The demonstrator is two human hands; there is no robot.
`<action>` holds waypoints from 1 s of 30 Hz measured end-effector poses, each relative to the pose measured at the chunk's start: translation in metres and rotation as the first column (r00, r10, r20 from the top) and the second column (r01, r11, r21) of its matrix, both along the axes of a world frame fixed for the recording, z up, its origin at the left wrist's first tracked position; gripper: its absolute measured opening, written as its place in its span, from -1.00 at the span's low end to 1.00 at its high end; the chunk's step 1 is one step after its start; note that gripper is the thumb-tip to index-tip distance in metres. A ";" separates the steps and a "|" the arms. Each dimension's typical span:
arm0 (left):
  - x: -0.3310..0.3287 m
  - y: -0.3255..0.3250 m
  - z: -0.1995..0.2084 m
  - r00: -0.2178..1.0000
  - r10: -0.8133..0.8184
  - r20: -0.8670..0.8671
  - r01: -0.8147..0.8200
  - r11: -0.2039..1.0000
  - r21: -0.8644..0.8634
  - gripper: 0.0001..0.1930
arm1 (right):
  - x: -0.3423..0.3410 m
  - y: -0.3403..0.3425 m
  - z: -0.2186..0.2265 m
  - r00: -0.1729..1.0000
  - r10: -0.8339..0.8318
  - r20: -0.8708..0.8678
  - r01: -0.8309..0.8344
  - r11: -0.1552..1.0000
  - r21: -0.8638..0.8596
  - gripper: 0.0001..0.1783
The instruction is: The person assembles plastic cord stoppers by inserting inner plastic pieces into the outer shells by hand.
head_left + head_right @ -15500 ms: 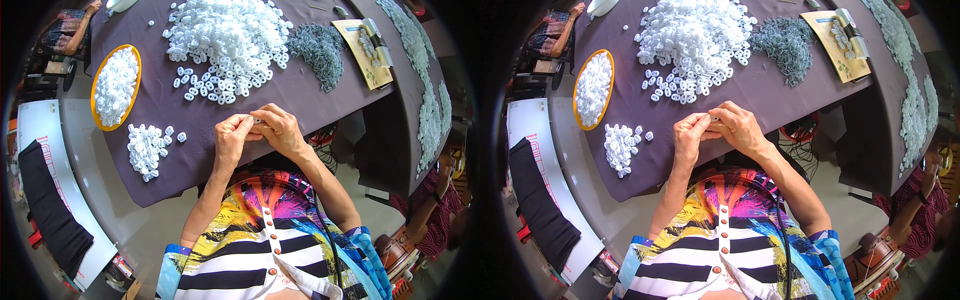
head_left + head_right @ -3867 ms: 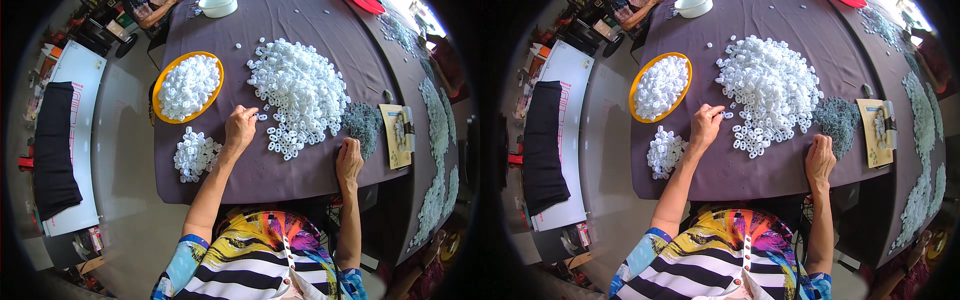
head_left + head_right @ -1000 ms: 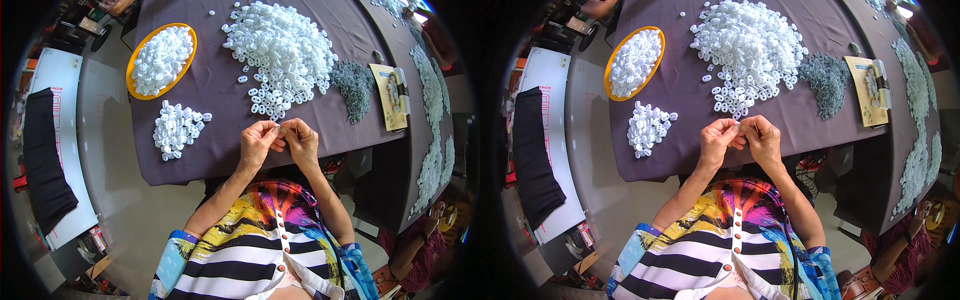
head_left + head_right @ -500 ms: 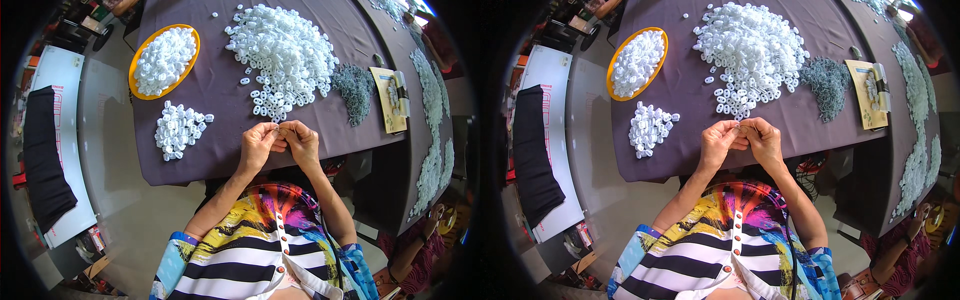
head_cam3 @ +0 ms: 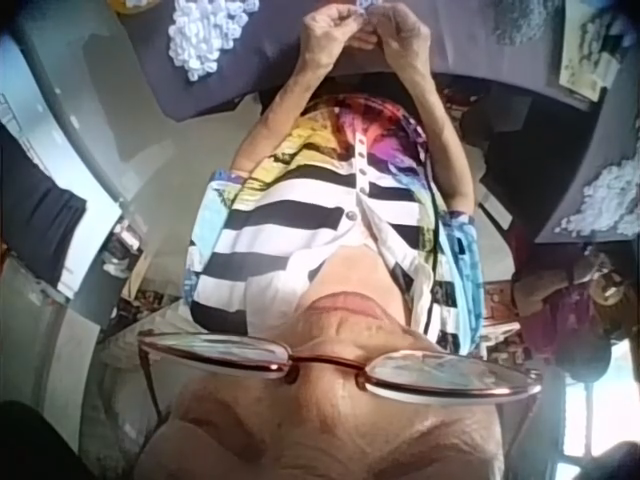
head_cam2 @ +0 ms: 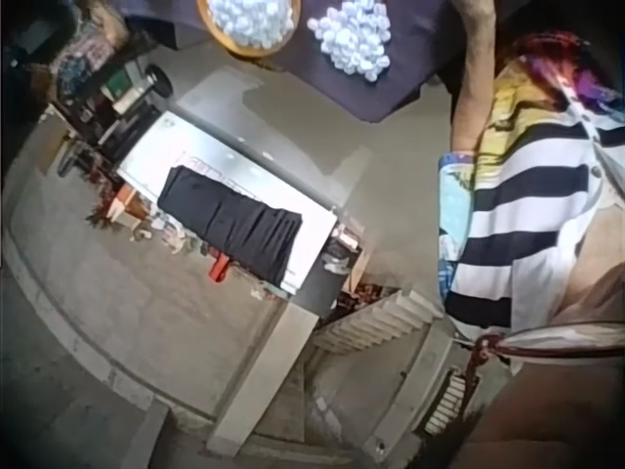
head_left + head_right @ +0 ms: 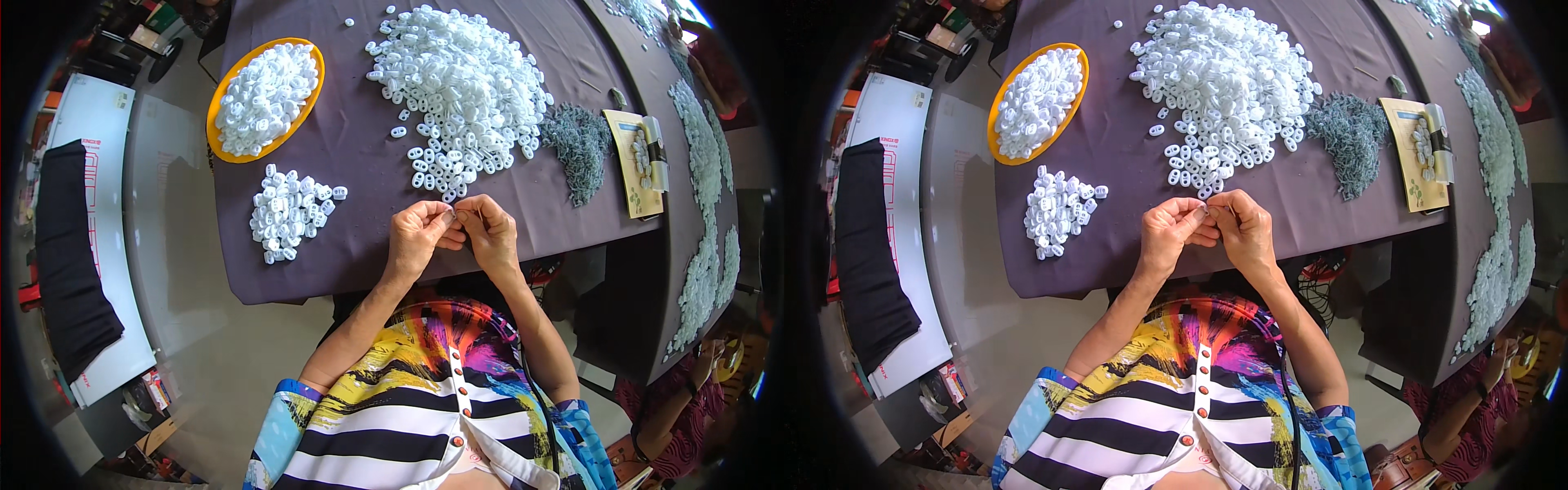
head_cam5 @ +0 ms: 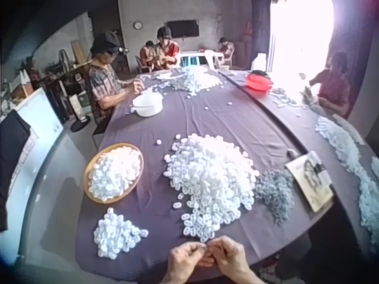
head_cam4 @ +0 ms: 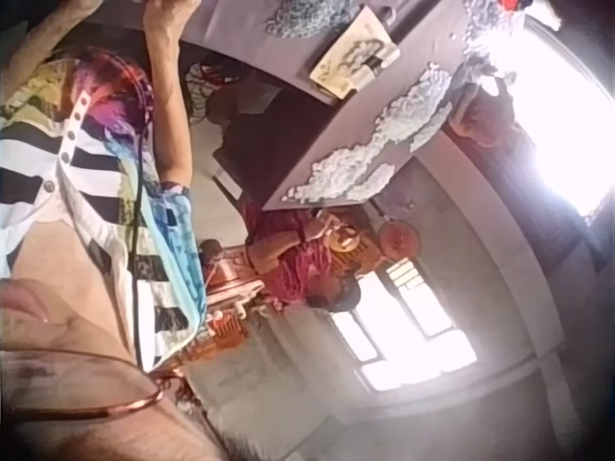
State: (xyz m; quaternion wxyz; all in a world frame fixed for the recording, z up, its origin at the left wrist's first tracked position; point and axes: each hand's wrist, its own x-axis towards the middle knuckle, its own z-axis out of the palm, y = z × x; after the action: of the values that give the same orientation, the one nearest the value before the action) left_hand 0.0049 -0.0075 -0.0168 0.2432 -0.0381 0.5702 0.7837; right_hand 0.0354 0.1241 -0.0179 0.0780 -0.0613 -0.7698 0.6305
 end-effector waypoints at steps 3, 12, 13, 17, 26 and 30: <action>0.001 0.000 -0.004 1.000 -0.011 -0.020 0.011 1.000 0.006 -0.86 | 0.000 -0.001 0.001 1.000 0.009 -0.029 -0.007 0.998 0.069 -0.95; 0.004 -0.012 -0.001 0.993 0.118 -0.015 -0.117 0.992 0.035 -0.87 | -0.017 0.001 0.015 0.989 0.146 -0.017 -0.143 0.982 0.121 -0.93; 0.003 -0.017 -0.002 0.992 0.123 -0.016 -0.123 0.992 0.034 -0.87 | -0.022 0.001 0.020 0.984 0.172 0.053 -0.178 0.975 0.136 -0.91; -0.004 -0.033 -0.004 0.970 0.245 -0.010 -0.244 0.970 0.012 -0.86 | -0.048 -0.011 0.028 0.958 0.242 -0.155 -0.105 0.798 0.594 -0.82; -0.004 -0.035 -0.003 0.959 0.281 0.035 -0.283 0.953 0.110 -0.86 | -0.076 -0.022 0.021 0.909 0.415 0.047 -0.274 0.508 0.817 -0.84; -0.004 -0.035 -0.002 0.962 0.272 0.041 -0.275 0.955 0.114 -0.86 | -0.077 -0.020 0.025 0.920 0.391 0.012 -0.271 0.615 0.740 -0.88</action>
State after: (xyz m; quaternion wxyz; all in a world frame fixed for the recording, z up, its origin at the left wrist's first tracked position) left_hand 0.0009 -0.0422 -0.0192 0.1415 -0.1117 0.5089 0.8417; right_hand -0.0413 0.1039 0.0071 0.0358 0.1661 -0.9456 0.2775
